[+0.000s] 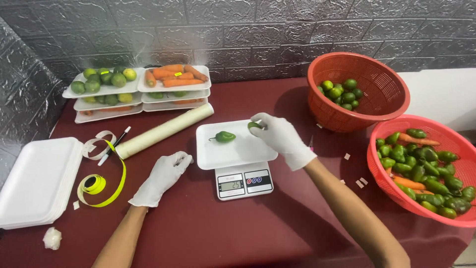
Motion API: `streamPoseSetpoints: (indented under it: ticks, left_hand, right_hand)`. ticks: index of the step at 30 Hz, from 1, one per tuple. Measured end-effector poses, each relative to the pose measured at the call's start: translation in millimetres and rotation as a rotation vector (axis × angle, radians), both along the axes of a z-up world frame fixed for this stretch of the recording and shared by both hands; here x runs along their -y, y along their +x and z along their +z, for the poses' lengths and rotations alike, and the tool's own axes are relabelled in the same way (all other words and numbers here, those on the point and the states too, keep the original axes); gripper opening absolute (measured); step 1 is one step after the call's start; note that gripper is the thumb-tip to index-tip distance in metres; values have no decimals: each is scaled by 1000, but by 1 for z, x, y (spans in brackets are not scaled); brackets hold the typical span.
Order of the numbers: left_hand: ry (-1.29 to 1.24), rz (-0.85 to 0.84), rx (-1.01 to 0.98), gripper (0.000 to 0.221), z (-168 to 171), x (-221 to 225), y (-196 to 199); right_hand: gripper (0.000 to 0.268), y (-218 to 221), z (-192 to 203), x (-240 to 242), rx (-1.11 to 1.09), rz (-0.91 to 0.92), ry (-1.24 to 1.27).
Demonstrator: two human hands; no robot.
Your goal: The person picks green peppers from a basket and arranges them on a white tray placed on a digital scale to weigh them.
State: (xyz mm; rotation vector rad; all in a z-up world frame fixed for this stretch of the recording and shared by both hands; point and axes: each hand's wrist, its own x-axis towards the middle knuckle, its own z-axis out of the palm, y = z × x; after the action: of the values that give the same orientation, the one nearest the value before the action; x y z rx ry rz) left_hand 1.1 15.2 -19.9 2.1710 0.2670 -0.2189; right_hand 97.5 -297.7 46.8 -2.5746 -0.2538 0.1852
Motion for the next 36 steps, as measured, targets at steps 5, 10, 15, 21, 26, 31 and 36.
streamPoseSetpoints:
  ticks: [5, 10, 15, 21, 26, 31, 36]
  left_hand:
    - [-1, -11, 15, 34, -7, -3, 4]
    - [5, -18, 22, 31, -11, -5, 6]
    - [-10, -18, 41, 31, -10, -4, 3]
    - [-5, -11, 35, 32, -12, -5, 5]
    - [2, -2, 22, 33, -5, -3, 2]
    - [-17, -5, 13, 34, -12, -6, 5]
    - [-57, 107, -82, 26, 22, 14, -4]
  right_hand:
    - [39, 17, -31, -27, 13, 43, -76]
    - [35, 18, -34, -39, -3, 58, -24]
    - [34, 19, -26, -35, -33, 41, -17]
    - [29, 24, -13, 6, 38, -7, 112]
    - [28, 6, 19, 59, 185, -44, 160]
    - [25, -1, 24, 142, 271, -138, 180]
    - [34, -34, 49, 218, 226, -355, 30]
